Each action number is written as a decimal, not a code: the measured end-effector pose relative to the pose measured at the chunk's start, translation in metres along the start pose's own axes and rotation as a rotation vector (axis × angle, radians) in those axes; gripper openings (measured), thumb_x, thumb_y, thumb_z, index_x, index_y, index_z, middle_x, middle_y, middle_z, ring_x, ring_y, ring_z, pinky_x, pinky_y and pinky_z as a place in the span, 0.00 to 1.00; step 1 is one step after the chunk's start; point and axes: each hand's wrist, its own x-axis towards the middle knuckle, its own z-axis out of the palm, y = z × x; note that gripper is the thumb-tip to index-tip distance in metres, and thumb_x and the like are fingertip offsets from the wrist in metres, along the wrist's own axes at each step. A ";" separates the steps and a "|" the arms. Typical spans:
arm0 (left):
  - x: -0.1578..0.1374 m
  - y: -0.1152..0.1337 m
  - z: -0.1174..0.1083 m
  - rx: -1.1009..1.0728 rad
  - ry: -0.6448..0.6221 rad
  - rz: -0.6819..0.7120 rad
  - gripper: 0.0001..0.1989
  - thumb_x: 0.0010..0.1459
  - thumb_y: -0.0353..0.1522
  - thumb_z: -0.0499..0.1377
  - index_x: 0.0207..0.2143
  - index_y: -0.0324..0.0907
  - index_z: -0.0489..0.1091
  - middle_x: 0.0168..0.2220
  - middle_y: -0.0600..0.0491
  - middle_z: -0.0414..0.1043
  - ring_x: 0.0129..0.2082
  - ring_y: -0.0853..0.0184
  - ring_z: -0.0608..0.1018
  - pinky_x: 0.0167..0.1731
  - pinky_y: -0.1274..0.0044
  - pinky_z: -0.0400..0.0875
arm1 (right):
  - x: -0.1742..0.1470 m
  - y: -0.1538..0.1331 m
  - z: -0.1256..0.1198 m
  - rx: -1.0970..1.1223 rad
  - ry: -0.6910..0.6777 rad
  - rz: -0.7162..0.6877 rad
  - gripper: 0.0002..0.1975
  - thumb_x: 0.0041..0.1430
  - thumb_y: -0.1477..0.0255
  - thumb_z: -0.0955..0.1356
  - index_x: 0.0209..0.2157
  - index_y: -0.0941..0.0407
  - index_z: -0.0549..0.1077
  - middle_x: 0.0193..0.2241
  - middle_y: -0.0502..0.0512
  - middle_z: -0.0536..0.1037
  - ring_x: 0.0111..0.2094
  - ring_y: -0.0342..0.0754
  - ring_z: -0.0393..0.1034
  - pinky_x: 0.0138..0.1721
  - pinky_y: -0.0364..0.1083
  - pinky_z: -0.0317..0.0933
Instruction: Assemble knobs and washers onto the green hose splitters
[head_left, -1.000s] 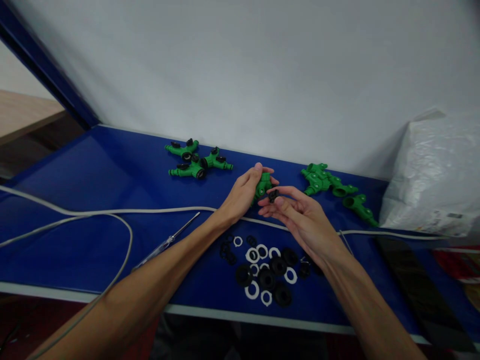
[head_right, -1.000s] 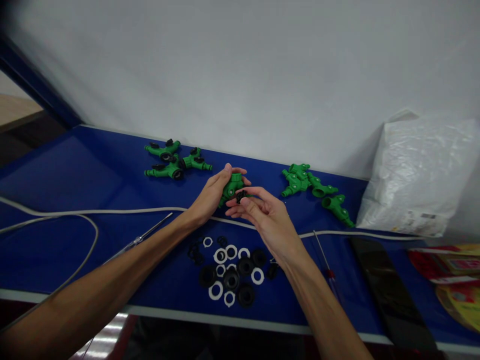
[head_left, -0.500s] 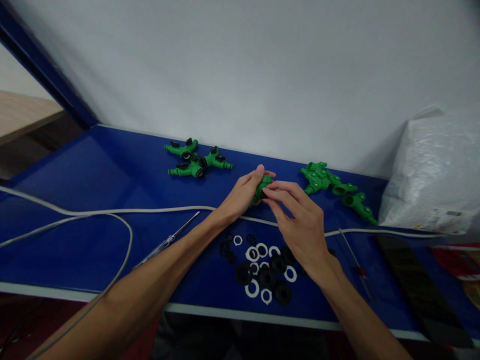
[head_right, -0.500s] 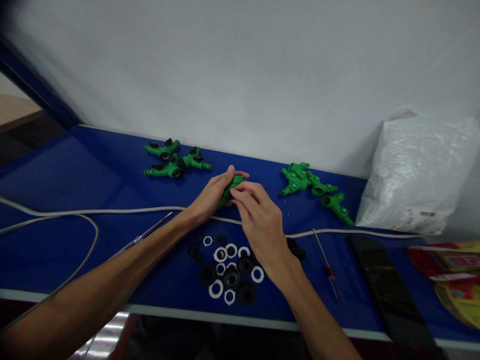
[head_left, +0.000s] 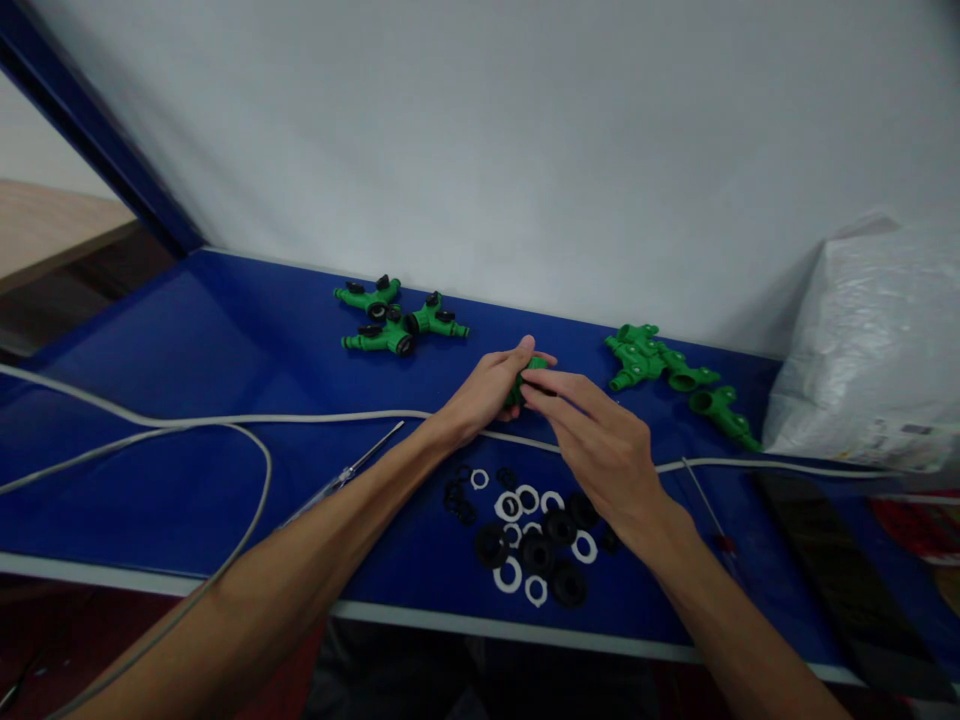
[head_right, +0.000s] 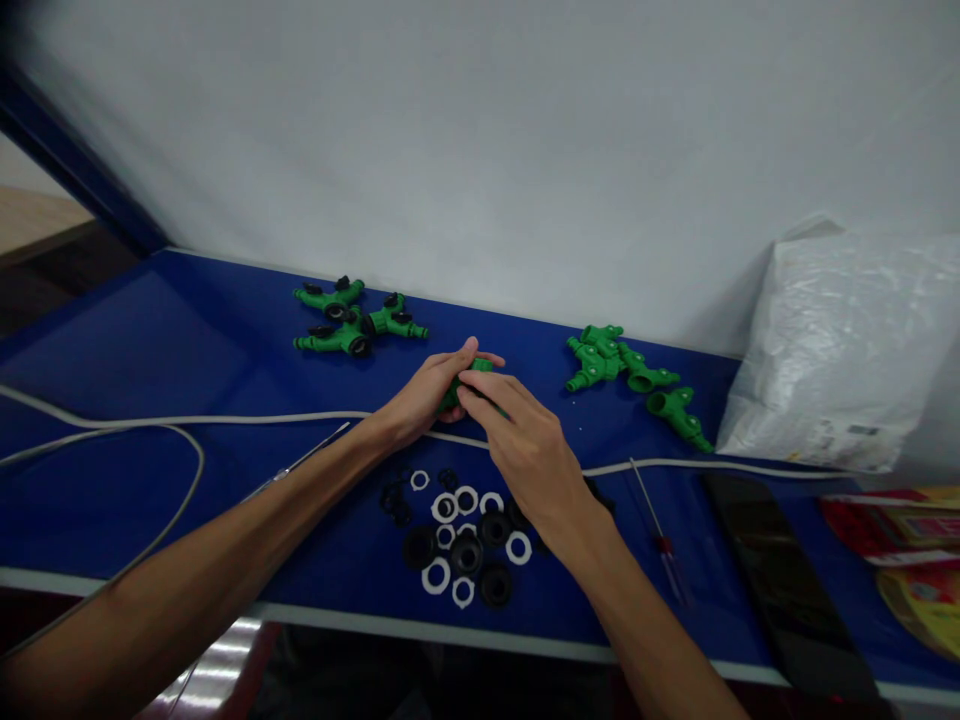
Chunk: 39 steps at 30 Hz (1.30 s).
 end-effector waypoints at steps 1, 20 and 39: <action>0.000 0.000 -0.001 -0.007 -0.007 -0.008 0.31 0.62 0.57 0.56 0.46 0.38 0.78 0.22 0.57 0.64 0.17 0.76 0.63 0.16 0.82 0.53 | 0.001 0.002 -0.003 0.013 -0.038 -0.027 0.18 0.70 0.80 0.63 0.53 0.52 0.80 0.53 0.57 0.82 0.56 0.52 0.77 0.60 0.53 0.72; 0.001 0.000 -0.001 -0.007 -0.010 -0.032 0.29 0.62 0.55 0.57 0.42 0.37 0.77 0.22 0.56 0.66 0.15 0.76 0.62 0.15 0.83 0.50 | 0.022 0.017 -0.022 -0.011 -0.364 -0.186 0.18 0.71 0.77 0.59 0.48 0.55 0.80 0.53 0.60 0.80 0.59 0.54 0.73 0.62 0.57 0.69; -0.003 0.003 0.007 0.013 0.034 0.088 0.31 0.63 0.56 0.53 0.43 0.38 0.76 0.23 0.57 0.62 0.19 0.73 0.62 0.16 0.80 0.52 | 0.024 -0.009 -0.012 -0.498 -0.411 -0.021 0.09 0.72 0.77 0.61 0.42 0.58 0.73 0.36 0.62 0.80 0.33 0.55 0.76 0.34 0.51 0.63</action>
